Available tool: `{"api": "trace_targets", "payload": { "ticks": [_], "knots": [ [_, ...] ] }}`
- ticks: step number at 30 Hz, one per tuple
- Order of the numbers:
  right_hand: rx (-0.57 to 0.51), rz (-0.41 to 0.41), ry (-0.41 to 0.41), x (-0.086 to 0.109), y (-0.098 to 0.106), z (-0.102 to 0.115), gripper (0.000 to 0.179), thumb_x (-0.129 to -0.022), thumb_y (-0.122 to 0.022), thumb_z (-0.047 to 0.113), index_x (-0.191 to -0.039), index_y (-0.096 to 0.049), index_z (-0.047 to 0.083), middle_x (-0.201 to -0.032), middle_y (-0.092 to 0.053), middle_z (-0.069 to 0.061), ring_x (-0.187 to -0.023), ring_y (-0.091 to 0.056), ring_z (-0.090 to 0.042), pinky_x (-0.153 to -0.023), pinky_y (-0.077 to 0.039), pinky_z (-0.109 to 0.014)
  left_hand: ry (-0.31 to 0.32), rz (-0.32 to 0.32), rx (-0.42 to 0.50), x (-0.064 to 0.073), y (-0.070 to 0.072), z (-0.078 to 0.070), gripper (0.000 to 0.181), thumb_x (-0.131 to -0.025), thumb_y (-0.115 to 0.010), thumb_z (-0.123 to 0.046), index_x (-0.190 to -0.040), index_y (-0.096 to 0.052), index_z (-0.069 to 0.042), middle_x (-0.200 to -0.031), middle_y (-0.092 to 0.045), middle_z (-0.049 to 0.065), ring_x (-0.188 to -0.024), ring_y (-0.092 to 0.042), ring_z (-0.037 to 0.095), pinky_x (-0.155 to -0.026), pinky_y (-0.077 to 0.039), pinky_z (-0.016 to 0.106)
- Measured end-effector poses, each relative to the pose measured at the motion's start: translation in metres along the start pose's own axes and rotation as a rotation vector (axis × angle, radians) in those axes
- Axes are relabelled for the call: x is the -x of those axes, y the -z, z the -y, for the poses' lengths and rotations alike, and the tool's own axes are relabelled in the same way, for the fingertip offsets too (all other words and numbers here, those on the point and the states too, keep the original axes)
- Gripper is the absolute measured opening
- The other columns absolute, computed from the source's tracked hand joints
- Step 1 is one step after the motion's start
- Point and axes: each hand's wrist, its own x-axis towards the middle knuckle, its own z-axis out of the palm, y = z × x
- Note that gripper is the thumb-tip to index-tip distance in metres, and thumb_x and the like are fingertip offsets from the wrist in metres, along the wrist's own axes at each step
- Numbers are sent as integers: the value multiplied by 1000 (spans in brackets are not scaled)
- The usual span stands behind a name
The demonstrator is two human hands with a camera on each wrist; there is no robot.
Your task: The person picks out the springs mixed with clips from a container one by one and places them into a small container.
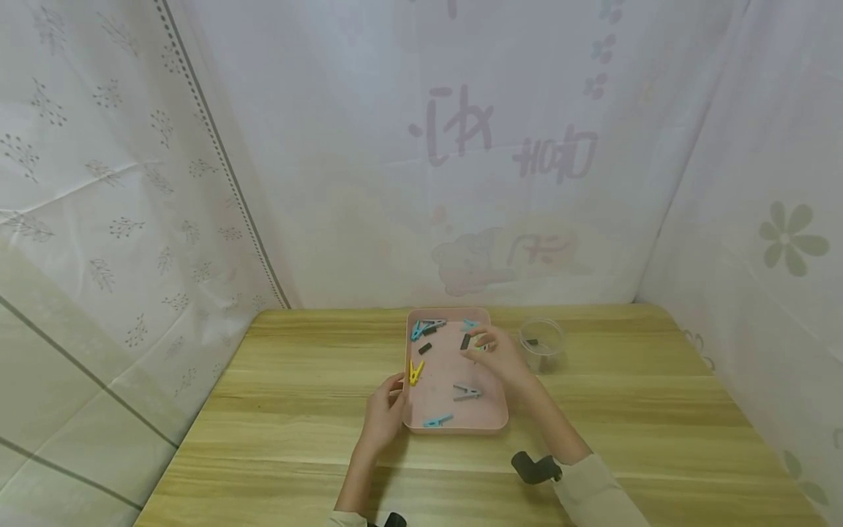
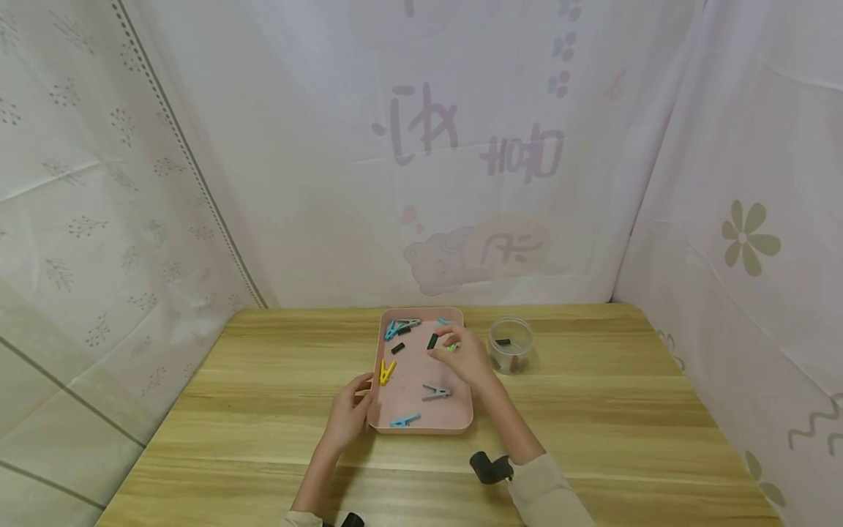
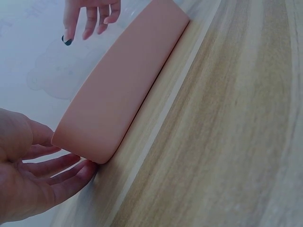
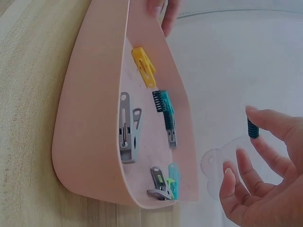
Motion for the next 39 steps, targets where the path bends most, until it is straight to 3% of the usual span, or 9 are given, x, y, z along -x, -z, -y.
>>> {"api": "trace_targets", "payload": {
  "ticks": [8, 12, 18, 29, 39],
  "knots": [
    [3, -24, 9, 4, 7, -2, 46, -89, -77, 20, -128, -61, 1, -117, -62, -29, -96, -63, -36, -73, -56, -37, -6, -12, -1, 0, -1, 0, 33, -101, -54, -4, -134, -58, 3, -118, -64, 26, -104, -67, 40, -86, -58, 48],
    [43, -44, 17, 6, 10, -2, 45, -90, -76, 22, -126, -62, 2, -115, -65, -26, -102, -62, -40, -78, -56, -45, 0, -10, -7, 0, -1, -1, 34, -102, -54, -4, -135, -57, 4, -119, -64, 26, -105, -67, 40, -86, -58, 48],
    [11, -49, -12, 9, 13, -6, 45, -90, -76, 25, -126, -62, 2, -119, -62, -27, -103, -64, -39, -75, -58, -41, 12, -8, -16, 1, 0, -2, 35, -102, -54, -6, -135, -56, 4, -121, -64, 26, -106, -66, 41, -87, -58, 48],
    [-10, -73, -56, 15, 21, -12, 48, -91, -75, 27, -131, -60, 6, -122, -61, -24, -104, -62, -35, -81, -57, -42, 8, -10, -12, 0, -1, 1, 34, -102, -55, -7, -135, -58, 2, -119, -64, 24, -104, -67, 39, -86, -58, 48],
    [26, -101, -74, 18, 28, -17, 51, -90, -75, 29, -134, -59, 7, -122, -63, -24, -104, -63, -36, -82, -56, -45, 10, -11, -15, 0, -2, 1, 34, -102, -55, -7, -134, -58, 3, -119, -64, 25, -104, -67, 40, -86, -58, 49]
  ]
}}
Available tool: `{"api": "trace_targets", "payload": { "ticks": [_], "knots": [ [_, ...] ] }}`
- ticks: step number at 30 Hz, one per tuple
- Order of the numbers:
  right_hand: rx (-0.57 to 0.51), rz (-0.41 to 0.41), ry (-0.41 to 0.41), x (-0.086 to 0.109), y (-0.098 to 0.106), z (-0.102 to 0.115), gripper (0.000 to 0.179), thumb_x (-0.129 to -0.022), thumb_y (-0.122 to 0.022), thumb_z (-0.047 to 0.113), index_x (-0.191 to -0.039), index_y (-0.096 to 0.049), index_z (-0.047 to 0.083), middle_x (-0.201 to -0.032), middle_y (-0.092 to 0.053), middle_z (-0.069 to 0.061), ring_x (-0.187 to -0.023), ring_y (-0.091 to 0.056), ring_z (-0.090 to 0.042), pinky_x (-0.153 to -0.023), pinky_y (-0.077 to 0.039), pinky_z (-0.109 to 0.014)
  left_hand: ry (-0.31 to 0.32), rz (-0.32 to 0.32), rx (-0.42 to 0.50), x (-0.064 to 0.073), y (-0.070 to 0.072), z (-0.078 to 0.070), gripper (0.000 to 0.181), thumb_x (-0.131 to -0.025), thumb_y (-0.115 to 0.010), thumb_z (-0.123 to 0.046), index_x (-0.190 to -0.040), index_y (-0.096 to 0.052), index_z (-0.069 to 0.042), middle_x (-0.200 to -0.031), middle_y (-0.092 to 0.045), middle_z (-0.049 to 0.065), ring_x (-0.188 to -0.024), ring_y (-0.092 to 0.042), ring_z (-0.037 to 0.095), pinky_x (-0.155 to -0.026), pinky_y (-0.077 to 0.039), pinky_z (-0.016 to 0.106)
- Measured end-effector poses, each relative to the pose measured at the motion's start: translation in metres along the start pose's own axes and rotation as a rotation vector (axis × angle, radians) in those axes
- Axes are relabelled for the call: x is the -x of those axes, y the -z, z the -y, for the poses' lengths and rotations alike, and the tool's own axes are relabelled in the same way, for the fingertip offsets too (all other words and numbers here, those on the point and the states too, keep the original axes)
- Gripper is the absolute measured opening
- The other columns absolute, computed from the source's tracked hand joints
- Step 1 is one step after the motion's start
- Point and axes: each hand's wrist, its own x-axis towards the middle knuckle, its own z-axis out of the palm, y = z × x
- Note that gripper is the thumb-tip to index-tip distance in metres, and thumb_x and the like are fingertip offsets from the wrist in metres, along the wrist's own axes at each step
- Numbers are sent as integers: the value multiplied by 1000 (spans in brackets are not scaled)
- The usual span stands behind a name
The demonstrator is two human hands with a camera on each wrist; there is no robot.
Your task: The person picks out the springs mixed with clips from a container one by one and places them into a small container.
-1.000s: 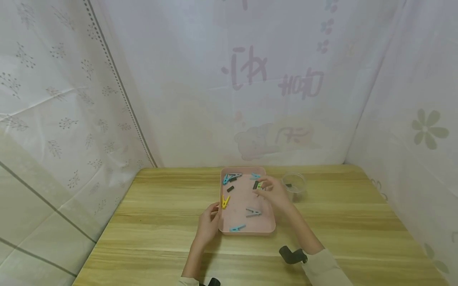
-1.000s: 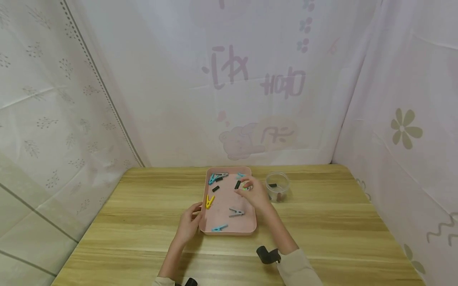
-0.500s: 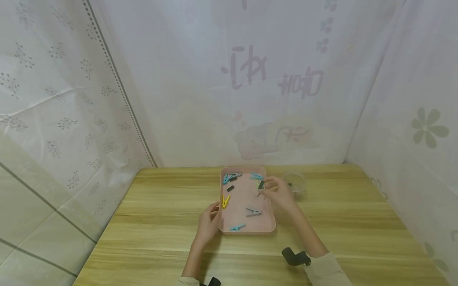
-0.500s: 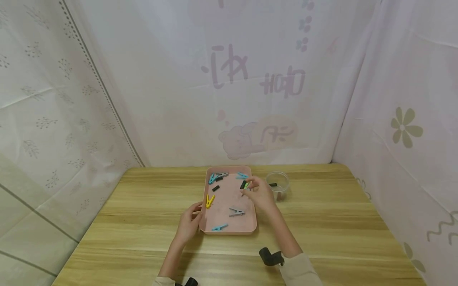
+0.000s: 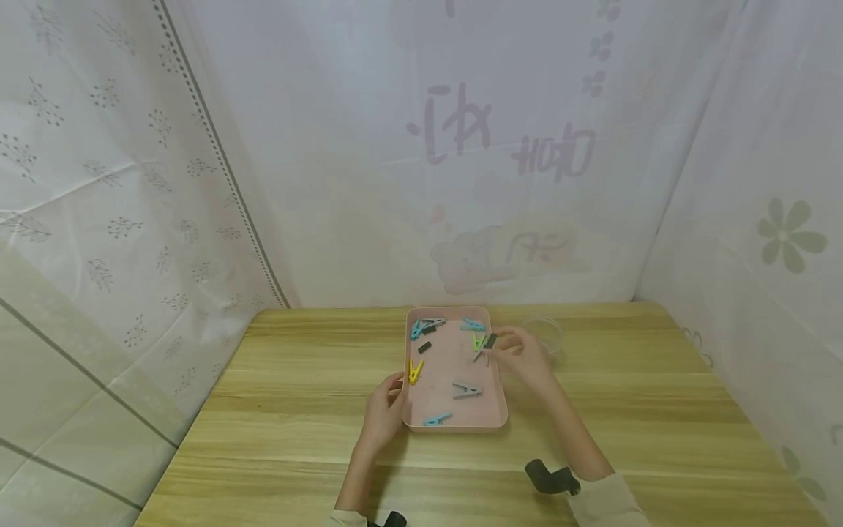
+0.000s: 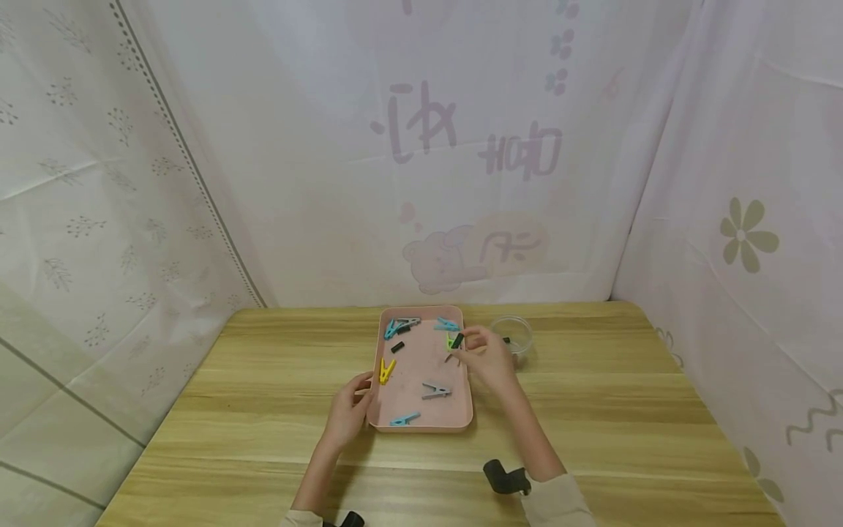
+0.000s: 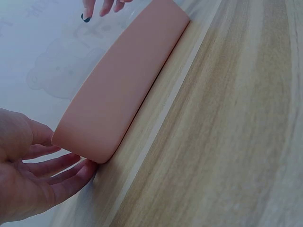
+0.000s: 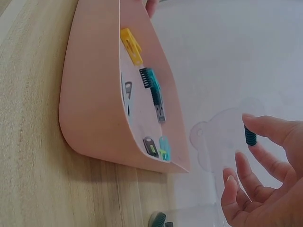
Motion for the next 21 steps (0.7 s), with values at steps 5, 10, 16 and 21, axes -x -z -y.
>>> {"api": "trace_targets", "payload": {
  "ticks": [5, 10, 16, 21],
  "knots": [
    [22, -25, 7, 2, 3, -1, 50, -91, -75, 26, -133, -59, 5, -120, -64, -25, -103, -63, -37, -81, -57, -46, 1, 0, 0, 0, 1, 0, 34, -102, -55, -7, -134, -58, 3, -119, -64, 24, -105, -67, 40, -87, -58, 49],
    [30, -37, 9, 3, 7, -1, 49, -90, -75, 27, -131, -60, 4, -115, -65, -24, -101, -65, -36, -82, -56, -46, 11, -3, 2, 1, 1, -1, 34, -102, -55, -7, -135, -57, 3, -120, -64, 24, -105, -67, 40, -86, -58, 47],
    [16, -47, 32, 5, 9, -4, 47, -91, -76, 24, -129, -61, 3, -115, -63, -25, -101, -64, -35, -83, -56, -45, 7, 0, 1, 1, 1, -2, 36, -102, -54, -6, -136, -56, 4, -121, -63, 26, -107, -66, 43, -87, -58, 48],
    [6, -57, 33, 7, 10, -8, 46, -91, -75, 22, -130, -60, 2, -118, -61, -27, -102, -63, -36, -84, -57, -45, -7, -2, -6, 1, 1, 0, 35, -102, -54, -5, -136, -56, 5, -121, -63, 27, -107, -66, 44, -86, -58, 50]
  ]
}}
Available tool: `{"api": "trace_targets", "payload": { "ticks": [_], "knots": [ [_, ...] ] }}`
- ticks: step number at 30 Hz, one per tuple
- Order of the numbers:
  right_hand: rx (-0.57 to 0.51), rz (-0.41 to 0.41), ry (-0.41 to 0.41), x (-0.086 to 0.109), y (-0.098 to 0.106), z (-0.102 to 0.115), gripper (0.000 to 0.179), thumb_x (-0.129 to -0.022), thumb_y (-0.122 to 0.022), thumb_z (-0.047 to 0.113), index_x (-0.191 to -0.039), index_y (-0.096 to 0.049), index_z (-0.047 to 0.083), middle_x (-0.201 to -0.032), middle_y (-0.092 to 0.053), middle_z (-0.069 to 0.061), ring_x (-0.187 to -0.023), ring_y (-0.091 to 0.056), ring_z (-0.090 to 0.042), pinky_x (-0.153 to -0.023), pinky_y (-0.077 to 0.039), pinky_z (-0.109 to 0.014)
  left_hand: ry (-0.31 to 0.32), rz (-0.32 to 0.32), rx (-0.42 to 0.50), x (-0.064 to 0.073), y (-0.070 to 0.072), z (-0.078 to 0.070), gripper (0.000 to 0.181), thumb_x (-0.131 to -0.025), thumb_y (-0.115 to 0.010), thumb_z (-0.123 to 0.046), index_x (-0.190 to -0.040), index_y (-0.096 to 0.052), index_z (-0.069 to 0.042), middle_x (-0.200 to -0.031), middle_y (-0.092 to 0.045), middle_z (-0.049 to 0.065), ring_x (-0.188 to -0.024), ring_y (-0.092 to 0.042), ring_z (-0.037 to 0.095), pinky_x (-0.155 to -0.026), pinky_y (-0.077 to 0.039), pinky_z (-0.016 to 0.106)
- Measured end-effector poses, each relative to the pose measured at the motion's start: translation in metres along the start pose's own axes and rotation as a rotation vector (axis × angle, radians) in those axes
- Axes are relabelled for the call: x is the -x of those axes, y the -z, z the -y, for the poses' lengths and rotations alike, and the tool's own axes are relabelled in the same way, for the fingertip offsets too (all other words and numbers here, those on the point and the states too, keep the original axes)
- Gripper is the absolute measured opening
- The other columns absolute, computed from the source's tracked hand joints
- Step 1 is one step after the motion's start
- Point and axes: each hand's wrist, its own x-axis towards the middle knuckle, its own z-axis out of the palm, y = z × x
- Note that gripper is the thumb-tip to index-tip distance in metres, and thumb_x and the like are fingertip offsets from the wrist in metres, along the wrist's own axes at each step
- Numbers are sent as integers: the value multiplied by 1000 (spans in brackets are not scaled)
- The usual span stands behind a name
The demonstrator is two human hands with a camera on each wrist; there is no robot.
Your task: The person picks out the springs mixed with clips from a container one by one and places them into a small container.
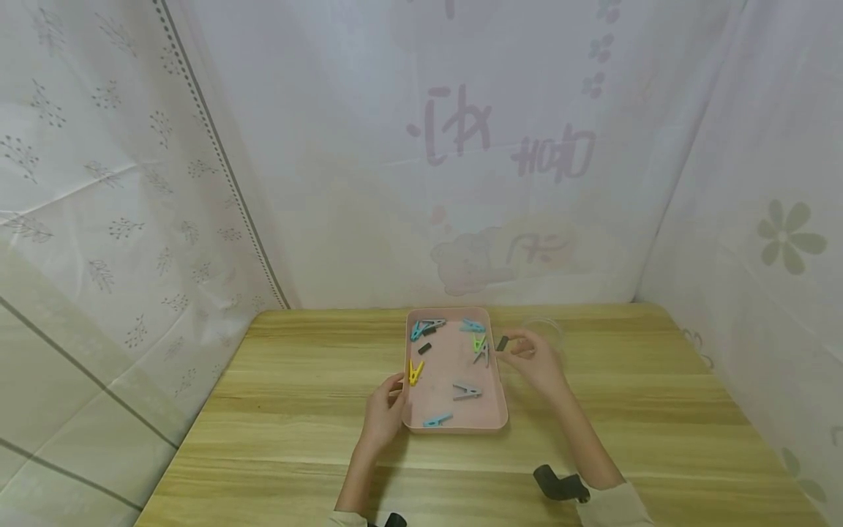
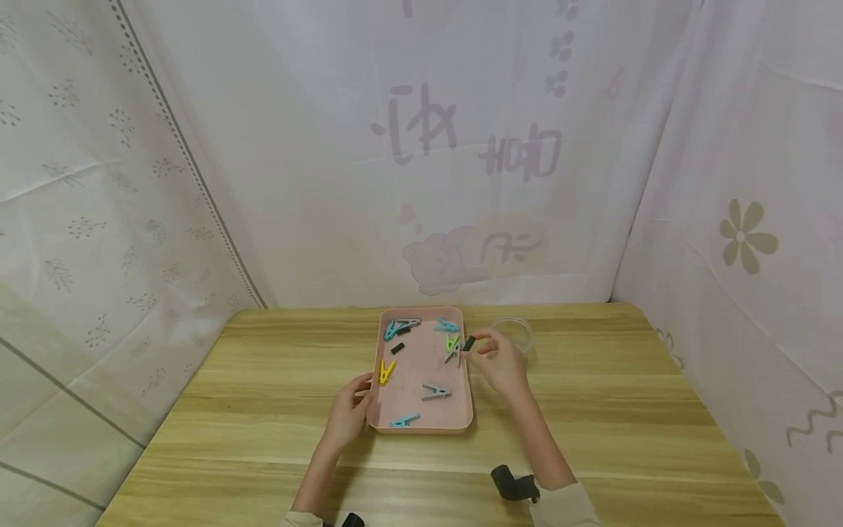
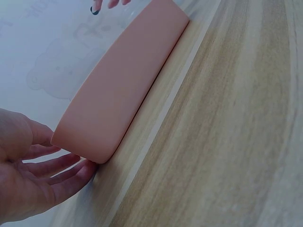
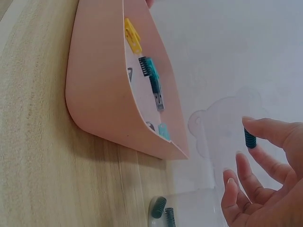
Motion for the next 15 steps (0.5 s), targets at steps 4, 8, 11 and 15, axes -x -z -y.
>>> {"api": "trace_targets", "payload": {
  "ticks": [4, 8, 11, 15],
  "knots": [
    [5, -11, 3, 2, 2, -1, 47, -91, -76, 24, -130, -60, 2, -117, -62, -27, -102, -64, -36, -83, -58, -44, 10, -1, 1, 0, 0, 0, 35, -102, -54, -6, -136, -56, 4, -121, -63, 27, -108, -66, 43, -86, -58, 49],
    [21, -20, 17, 4, 5, -1, 47, -91, -76, 25, -130, -61, 3, -118, -63, -27, -103, -65, -38, -83, -58, -48, 21, -3, 1, 0, -1, 0, 36, -102, -54, -7, -136, -56, 3, -121, -64, 25, -108, -66, 41, -87, -58, 48],
    [31, -22, 14, 4, 8, -2, 46, -91, -75, 24, -130, -61, 4, -118, -65, -26, -105, -65, -40, -85, -57, -51, 28, 1, 6, 0, -1, -1, 36, -103, -53, -8, -137, -56, 2, -122, -64, 24, -108, -66, 40, -87, -58, 48],
    [38, -21, -10, 4, 11, -4, 47, -91, -75, 24, -131, -60, 5, -116, -66, -25, -102, -66, -38, -83, -58, -48, 30, 1, 6, 0, -1, -2, 36, -103, -53, -9, -137, -56, 1, -122, -64, 24, -108, -66, 40, -88, -58, 48]
  ]
}}
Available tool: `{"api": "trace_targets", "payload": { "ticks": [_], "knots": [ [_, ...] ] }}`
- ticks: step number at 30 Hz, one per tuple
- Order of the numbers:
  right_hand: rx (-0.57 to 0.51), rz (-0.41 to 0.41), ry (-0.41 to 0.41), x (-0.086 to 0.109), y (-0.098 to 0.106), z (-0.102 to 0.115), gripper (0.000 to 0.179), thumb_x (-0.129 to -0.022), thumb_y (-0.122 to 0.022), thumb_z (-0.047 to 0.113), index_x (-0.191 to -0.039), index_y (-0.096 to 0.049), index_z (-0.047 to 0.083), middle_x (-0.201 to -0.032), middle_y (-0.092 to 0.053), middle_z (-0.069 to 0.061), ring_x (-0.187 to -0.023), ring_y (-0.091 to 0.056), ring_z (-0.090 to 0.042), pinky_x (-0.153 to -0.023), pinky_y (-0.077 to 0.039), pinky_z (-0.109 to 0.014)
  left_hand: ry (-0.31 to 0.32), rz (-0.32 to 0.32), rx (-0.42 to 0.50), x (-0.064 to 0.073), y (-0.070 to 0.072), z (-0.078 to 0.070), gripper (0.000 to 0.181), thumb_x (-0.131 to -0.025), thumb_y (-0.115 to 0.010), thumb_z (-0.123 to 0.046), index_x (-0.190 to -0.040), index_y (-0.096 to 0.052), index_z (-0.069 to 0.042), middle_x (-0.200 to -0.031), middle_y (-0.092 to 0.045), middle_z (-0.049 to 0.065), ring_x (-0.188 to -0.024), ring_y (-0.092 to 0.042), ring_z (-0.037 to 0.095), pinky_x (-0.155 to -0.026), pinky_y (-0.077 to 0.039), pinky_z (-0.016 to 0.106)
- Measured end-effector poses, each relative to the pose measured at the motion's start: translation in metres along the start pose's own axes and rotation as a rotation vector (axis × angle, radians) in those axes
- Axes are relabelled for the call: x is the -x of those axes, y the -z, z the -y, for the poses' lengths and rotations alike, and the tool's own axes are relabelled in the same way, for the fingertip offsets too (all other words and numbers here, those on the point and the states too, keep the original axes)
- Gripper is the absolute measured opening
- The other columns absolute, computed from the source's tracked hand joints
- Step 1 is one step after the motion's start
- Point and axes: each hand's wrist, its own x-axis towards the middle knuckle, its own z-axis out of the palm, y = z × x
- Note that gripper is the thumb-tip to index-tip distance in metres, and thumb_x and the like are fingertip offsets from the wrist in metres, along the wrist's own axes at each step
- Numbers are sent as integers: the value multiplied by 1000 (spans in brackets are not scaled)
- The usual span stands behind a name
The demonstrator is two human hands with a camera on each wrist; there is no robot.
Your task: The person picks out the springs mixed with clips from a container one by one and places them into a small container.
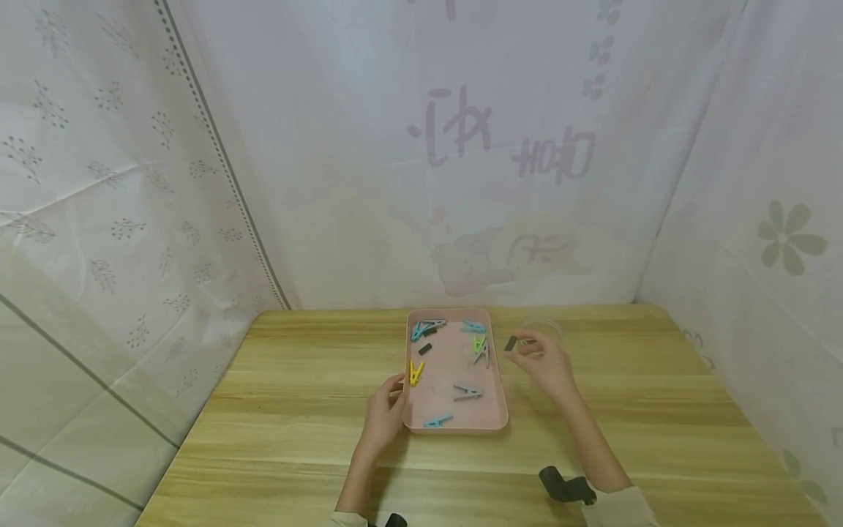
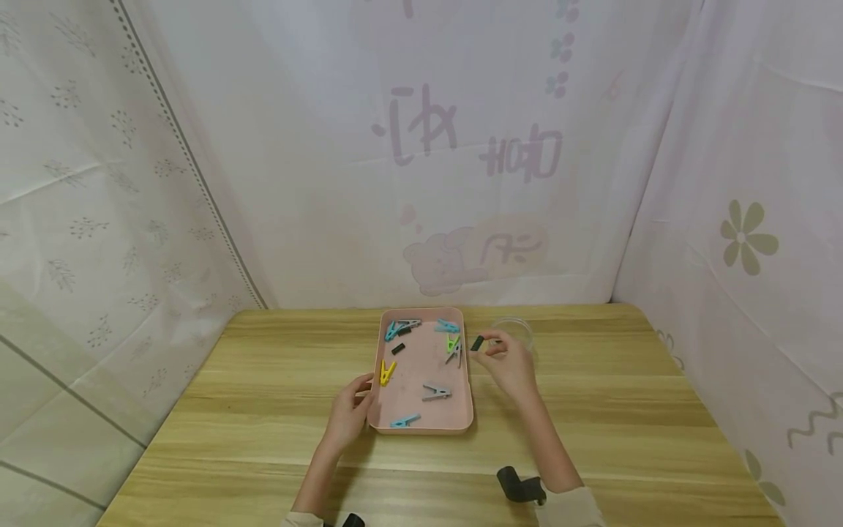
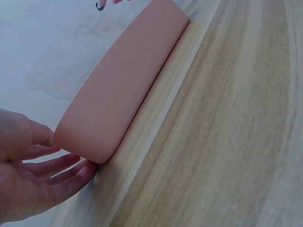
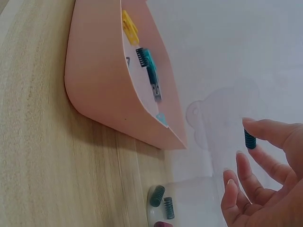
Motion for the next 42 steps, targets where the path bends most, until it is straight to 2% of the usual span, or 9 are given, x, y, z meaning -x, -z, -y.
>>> {"api": "trace_targets", "payload": {
  "ticks": [5, 8, 14, 18, 25, 31, 35, 42],
  "knots": [
    [-6, 7, -14, 0, 4, -1, 49, -91, -75, 24, -132, -59, 4, -113, -68, -24, -95, -67, -35, -77, -59, -41, -21, -3, -3, 0, 0, 1, 36, -102, -55, -8, -136, -56, 4, -120, -64, 26, -106, -67, 41, -86, -58, 49],
    [-13, 6, -16, 1, 7, -2, 48, -92, -75, 24, -132, -59, 4, -113, -67, -25, -96, -67, -36, -78, -59, -43, -27, -4, -1, 0, 0, 1, 35, -102, -55, -7, -135, -56, 5, -119, -64, 26, -105, -67, 42, -86, -58, 49],
    [-14, -11, -5, -1, 11, -7, 45, -92, -74, 26, -130, -60, 5, -125, -63, -26, -102, -64, -38, -82, -58, -47, -11, -8, 2, 0, -1, -1, 34, -102, -54, -7, -135, -58, 2, -118, -65, 24, -105, -67, 40, -87, -58, 48],
    [0, -11, -5, -1, 14, -9, 47, -92, -74, 26, -131, -59, 4, -120, -65, -27, -103, -64, -40, -82, -58, -49, -10, -10, 3, 0, -1, -1, 34, -102, -55, -6, -134, -58, 2, -118, -65, 23, -105, -67, 39, -86, -58, 48],
    [-14, -9, -44, 0, 20, -9, 51, -93, -73, 30, -133, -57, 3, -126, -61, -31, -108, -62, -43, -79, -58, -42, -13, -8, 1, 0, -1, 0, 34, -102, -56, -7, -134, -58, 2, -118, -65, 24, -104, -67, 39, -85, -58, 49],
    [-24, -9, -88, 0, 25, -10, 56, -93, -73, 32, -137, -54, 2, -127, -60, -32, -111, -61, -45, -81, -59, -44, -16, -3, 7, 1, 0, 1, 35, -102, -55, -7, -135, -57, 2, -119, -64, 25, -106, -67, 41, -86, -58, 49],
    [-13, -13, -110, -2, 28, -13, 57, -93, -72, 34, -137, -54, 2, -130, -58, -32, -115, -58, -44, -80, -57, -41, -17, -2, 8, 1, 0, 1, 35, -102, -54, -6, -135, -57, 3, -120, -64, 25, -106, -66, 41, -86, -58, 50],
    [1, -25, -163, -4, 32, -15, 60, -91, -74, 36, -138, -55, 4, -128, -58, -34, -112, -59, -47, -76, -56, -38, -22, 3, 8, 0, 0, 2, 35, -102, -54, -7, -136, -56, 3, -121, -63, 27, -107, -66, 43, -87, -58, 50]
  ]
}}
